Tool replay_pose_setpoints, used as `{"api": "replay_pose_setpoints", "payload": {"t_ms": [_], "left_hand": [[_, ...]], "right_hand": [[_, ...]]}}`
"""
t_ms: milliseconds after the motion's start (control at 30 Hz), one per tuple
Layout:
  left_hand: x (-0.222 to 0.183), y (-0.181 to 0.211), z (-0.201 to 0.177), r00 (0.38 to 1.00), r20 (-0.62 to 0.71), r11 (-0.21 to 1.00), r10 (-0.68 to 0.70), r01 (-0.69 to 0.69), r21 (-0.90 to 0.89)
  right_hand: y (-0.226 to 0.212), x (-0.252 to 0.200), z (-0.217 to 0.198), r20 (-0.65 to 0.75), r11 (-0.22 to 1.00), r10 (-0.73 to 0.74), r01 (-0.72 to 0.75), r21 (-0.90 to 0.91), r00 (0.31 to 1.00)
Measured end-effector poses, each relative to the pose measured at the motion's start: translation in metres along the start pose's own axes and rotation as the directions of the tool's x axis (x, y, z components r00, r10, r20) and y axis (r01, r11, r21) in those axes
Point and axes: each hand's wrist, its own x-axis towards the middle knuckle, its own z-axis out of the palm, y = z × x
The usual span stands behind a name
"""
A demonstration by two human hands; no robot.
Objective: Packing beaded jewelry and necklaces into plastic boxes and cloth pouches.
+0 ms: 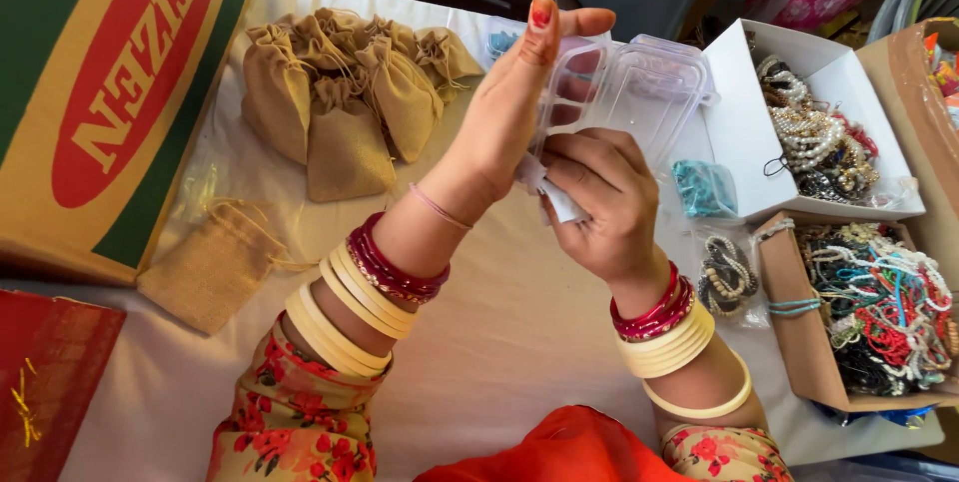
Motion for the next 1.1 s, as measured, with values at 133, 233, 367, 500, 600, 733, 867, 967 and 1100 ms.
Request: {"api": "replay_pose_setpoints", "payload": {"t_ms": [133,233,367,500,600,733,867,967,1100], "left_hand": [[0.004,-0.025,0.017,0.96,0.124,0.95,0.253,-0.271,0.156],[-0.011,-0.04,0.036,0.93,0.045,0.848,0.365,-0.352,0.395],[-0.027,-0.031,0.046,0.932,-0.022,0.729,0.362,-0.268,0.63],[-0.032,-0.017,0.041,0.872,0.014,0.578,0.489,-0.337,0.743],[-0.034,-0.002,0.036,0.833,0.129,0.486,0.537,-0.431,0.76],[-0.032,0.012,0.028,0.841,0.237,0.547,0.487,-0.505,0.667],[-0.03,0.017,0.017,0.805,0.346,0.527,0.482,-0.582,0.619],[-0.027,0.024,0.015,0.788,0.418,0.543,0.452,-0.615,0.572],[-0.025,0.028,0.008,0.733,0.526,0.518,0.431,-0.678,0.521]], "right_hand": [[0.015,-0.008,0.003,-0.128,0.986,-0.022,0.0,-0.165,0.991],[0.021,-0.011,0.003,-0.234,0.96,0.036,-0.099,-0.26,0.972],[0.028,-0.016,0.012,-0.273,0.96,0.103,-0.168,-0.226,0.956],[0.02,-0.007,0.017,-0.144,0.976,0.212,-0.218,-0.022,0.967],[0.02,-0.008,0.018,-0.029,0.97,0.222,-0.218,0.106,0.975],[0.031,-0.022,0.007,0.117,0.934,0.231,-0.253,0.25,0.966],[0.022,-0.016,-0.009,0.265,0.881,0.263,-0.342,0.325,0.928],[0.031,-0.028,-0.006,0.345,0.774,0.305,-0.442,0.454,0.888],[0.049,-0.048,-0.002,0.439,0.377,0.445,-0.608,0.699,0.78]]}}
